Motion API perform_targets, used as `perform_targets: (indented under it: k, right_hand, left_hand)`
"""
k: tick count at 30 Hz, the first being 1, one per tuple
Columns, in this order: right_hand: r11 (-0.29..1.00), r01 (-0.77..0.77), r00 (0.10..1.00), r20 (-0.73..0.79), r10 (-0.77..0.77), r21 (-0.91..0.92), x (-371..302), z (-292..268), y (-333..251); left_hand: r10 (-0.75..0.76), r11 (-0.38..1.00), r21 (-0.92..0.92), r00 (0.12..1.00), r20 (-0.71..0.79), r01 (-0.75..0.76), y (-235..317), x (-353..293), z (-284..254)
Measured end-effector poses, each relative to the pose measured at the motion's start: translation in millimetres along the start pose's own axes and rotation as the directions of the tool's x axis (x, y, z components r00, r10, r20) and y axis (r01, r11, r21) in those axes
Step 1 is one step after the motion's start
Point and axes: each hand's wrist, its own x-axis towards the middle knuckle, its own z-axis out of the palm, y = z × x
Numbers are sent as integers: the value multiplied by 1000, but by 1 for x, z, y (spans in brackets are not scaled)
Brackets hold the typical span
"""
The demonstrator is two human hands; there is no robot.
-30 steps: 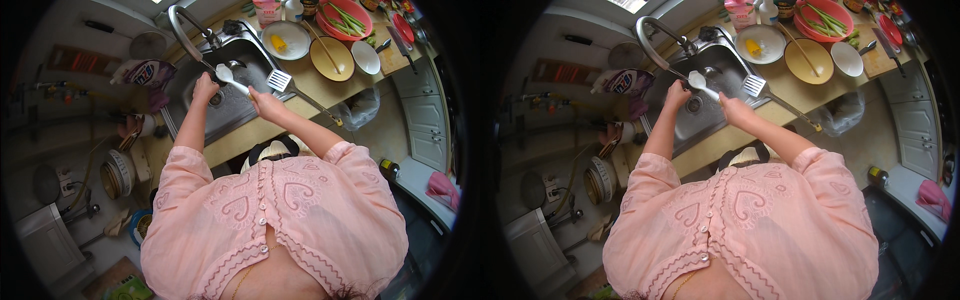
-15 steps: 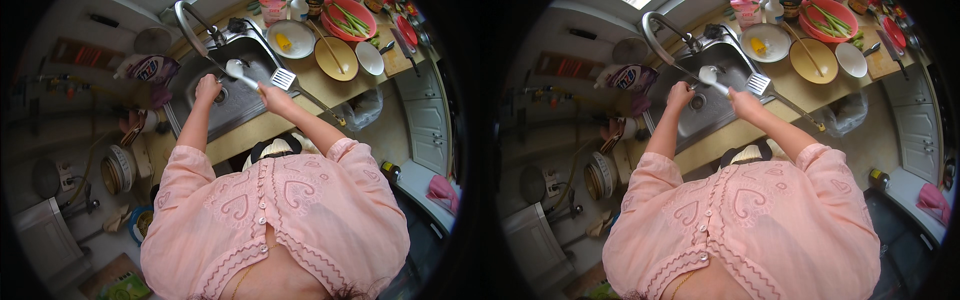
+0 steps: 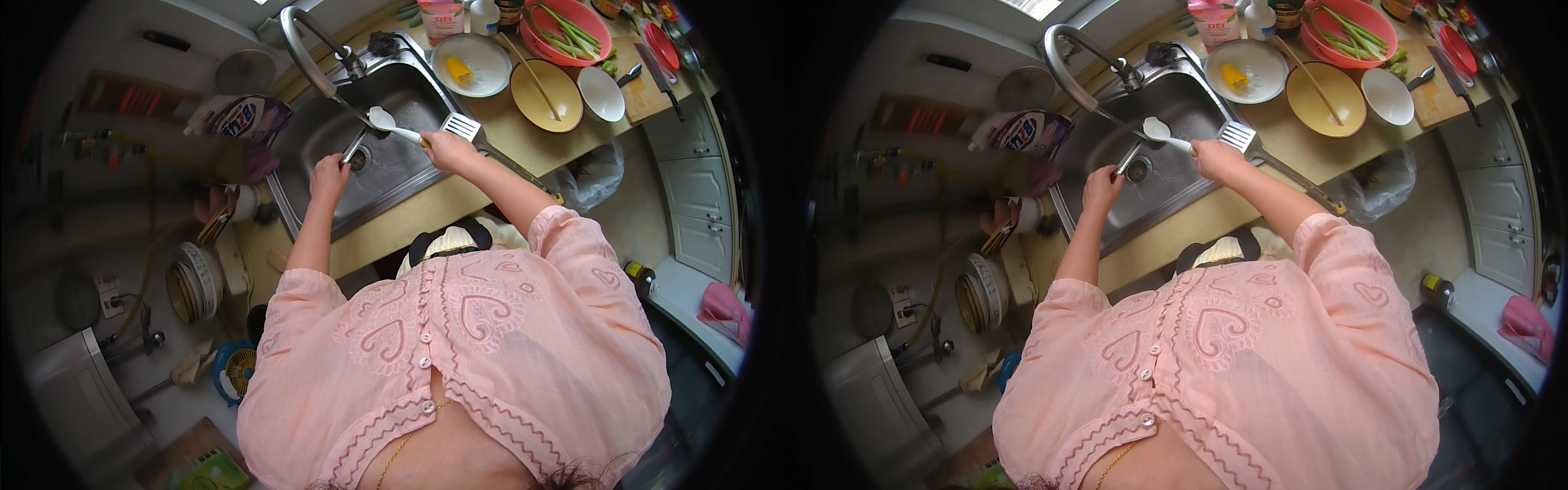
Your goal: The person washes a frying pan and a ladle in the kitchen sink using a brush and running water. They scrub the interior of the pan, rinse it, and then scrub and rinse the ladle under the faucet.
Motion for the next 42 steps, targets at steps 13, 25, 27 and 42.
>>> perform_targets:
  k: [13, 25, 27, 42]
  right_hand:
    - [993, 105, 989, 110, -99, -57, 29, -7, 28]
    - [945, 317, 939, 112, -324, 77, 17, -40, 19]
    - [933, 350, 929, 101, -357, 79, 30, -34, 26]
    - [332, -645, 737, 675, 31, 689, 4, -11, 47]
  left_hand:
    - [260, 951, 203, 958, -118, -233, -36, -67, -5]
    - [462, 844, 389, 869, -178, -369, -54, -75, -23]
    - [450, 844, 400, 878, -165, -357, -54, -75, -29]
    - [71, 993, -72, 947, -313, -98, -40, -88, 3]
